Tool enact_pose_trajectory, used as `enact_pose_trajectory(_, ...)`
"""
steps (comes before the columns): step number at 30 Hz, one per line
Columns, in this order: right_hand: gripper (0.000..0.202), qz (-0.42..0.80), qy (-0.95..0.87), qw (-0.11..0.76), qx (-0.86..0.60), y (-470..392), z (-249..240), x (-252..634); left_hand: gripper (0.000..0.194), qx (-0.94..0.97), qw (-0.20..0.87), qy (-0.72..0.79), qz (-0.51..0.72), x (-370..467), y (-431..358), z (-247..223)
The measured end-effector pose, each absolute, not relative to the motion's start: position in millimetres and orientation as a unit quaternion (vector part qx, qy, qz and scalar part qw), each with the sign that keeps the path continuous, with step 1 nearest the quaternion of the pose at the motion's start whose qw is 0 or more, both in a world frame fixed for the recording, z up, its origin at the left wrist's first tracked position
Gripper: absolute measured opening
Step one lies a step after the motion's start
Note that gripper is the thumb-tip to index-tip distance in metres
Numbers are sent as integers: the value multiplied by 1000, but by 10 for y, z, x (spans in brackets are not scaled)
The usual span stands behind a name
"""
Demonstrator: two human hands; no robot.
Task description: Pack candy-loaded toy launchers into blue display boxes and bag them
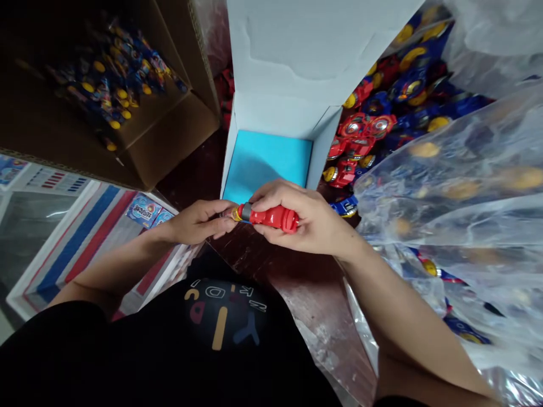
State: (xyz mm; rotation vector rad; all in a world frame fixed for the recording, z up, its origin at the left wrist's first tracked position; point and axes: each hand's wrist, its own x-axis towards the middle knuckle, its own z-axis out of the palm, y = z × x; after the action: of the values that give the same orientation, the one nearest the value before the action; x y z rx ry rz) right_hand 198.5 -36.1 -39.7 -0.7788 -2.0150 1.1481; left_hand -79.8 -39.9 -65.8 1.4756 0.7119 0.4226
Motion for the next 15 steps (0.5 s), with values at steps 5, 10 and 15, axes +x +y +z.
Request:
enact_pose_trajectory(5, 22, 450, -802, 294, -261, -385, -312, 1985, 33, 798, 501, 294, 159, -862, -378, -568)
enact_pose_trajectory(10, 27, 620, -608, 310, -386, -506, -548, 1848, 35, 928, 158, 270, 203, -849, -398, -811)
enact_pose_trajectory(15, 56, 785, -339, 248, -455, -464, -609, 1811, 43, 922, 104, 270, 259, -891, -321, -880)
